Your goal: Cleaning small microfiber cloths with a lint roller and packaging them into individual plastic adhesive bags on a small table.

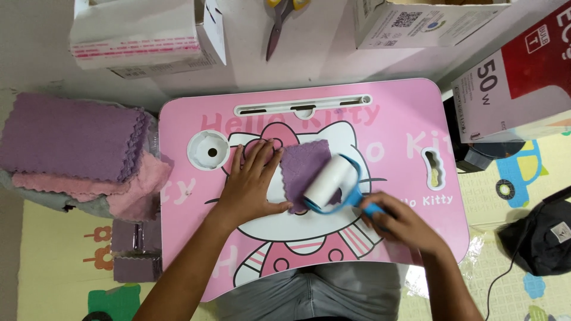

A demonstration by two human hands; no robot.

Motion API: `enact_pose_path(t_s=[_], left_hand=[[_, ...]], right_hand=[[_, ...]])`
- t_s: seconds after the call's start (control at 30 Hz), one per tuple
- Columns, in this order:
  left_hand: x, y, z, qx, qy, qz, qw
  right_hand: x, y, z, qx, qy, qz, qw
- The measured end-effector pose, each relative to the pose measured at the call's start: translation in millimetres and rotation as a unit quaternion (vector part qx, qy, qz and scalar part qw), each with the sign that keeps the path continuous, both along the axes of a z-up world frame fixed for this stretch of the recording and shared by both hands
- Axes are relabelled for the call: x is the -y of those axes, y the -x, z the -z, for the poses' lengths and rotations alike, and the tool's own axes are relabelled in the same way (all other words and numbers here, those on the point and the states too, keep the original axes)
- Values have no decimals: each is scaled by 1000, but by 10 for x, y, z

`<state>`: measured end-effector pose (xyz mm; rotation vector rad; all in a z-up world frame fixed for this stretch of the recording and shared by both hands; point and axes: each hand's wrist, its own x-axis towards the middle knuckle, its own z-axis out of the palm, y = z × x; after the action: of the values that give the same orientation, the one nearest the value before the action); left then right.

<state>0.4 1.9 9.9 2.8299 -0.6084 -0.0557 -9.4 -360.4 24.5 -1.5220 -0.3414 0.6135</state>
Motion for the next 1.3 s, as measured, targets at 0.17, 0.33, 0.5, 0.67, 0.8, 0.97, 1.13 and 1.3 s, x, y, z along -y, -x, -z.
enact_pose_path(t_s=[0.17, 0.33, 0.5, 0.67, 0.8, 0.97, 1.13, 1.3], left_hand=[[-28, -6, -42, -23, 31, -12, 999], [-69, -14, -85, -58, 102, -14, 993], [-121, -30, 150, -1, 163, 3, 987], [-116, -29, 111, 121, 162, 6, 979], [63, 11, -168, 246, 144, 26, 958], [232, 33, -298, 231, 57, 46, 970], [485, -102, -342, 242, -6, 77, 967], [736, -317, -262, 178, -7, 146, 973]], right_hand=[[-565, -499, -348, 18, -1, -90, 996], [-853, -685, -336, -24, 7, -121, 992], [-671, -534, -330, 1, 42, -99, 994], [-141, -148, -140, 2, 34, -61, 998], [293, 237, -37, -5, 92, -49, 995], [515, 554, 90, -62, 22, -4, 998], [537, 644, 162, -20, -74, 19, 997], [541, 607, 250, 33, -122, 145, 981]])
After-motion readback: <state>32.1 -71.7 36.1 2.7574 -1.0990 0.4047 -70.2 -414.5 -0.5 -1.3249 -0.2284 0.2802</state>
